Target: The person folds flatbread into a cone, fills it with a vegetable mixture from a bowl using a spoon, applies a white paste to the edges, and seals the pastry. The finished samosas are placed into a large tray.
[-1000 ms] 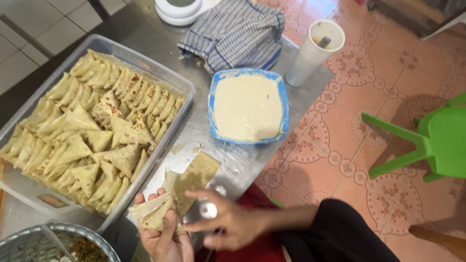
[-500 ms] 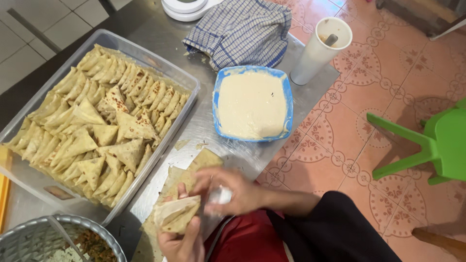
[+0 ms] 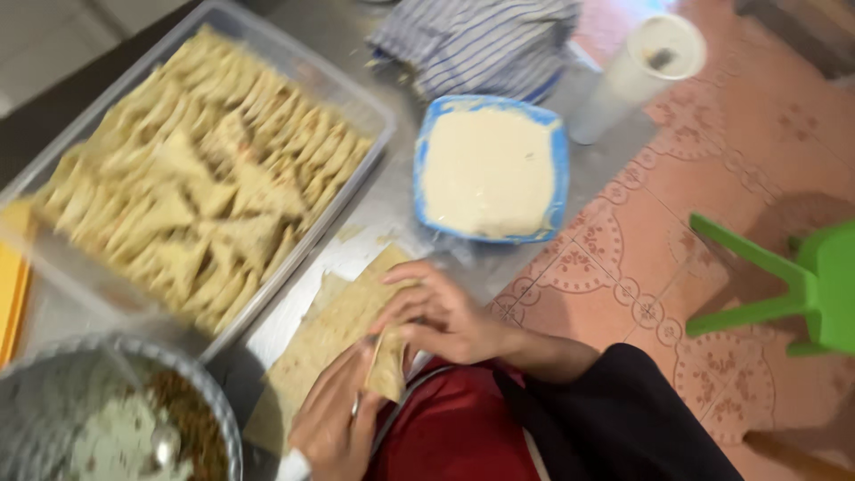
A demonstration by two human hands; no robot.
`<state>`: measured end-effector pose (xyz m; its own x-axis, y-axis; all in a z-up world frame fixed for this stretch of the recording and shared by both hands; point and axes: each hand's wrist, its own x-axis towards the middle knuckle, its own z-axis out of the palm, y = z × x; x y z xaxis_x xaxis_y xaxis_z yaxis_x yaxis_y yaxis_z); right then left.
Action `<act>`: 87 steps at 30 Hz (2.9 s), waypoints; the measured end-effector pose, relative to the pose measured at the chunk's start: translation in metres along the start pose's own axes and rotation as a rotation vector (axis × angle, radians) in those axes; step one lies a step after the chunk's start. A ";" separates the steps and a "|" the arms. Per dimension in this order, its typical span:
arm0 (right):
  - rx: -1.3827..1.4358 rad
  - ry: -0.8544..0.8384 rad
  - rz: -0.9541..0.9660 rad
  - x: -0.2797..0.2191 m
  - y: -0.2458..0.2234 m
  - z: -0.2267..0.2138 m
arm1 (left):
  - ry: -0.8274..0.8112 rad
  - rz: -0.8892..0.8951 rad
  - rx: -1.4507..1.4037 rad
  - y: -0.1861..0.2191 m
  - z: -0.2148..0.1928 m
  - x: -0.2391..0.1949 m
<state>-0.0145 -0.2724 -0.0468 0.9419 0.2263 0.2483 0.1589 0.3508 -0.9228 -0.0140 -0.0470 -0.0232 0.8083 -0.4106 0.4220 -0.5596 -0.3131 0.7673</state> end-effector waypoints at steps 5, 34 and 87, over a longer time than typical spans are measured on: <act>-0.707 -0.008 -0.017 -0.013 -0.015 -0.010 | 0.255 -0.415 -0.105 0.005 0.020 -0.004; -1.197 0.084 -0.260 0.175 0.007 -0.008 | 0.088 -0.876 0.328 -0.063 -0.020 -0.051; -0.686 -0.176 -0.313 0.057 0.001 0.019 | 0.188 -0.467 -0.414 -0.025 -0.049 -0.001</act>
<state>0.0342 -0.2419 -0.0275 0.7713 0.3703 0.5177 0.6116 -0.2060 -0.7639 0.0082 0.0028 -0.0193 0.9887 -0.1423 0.0475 -0.0553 -0.0513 0.9972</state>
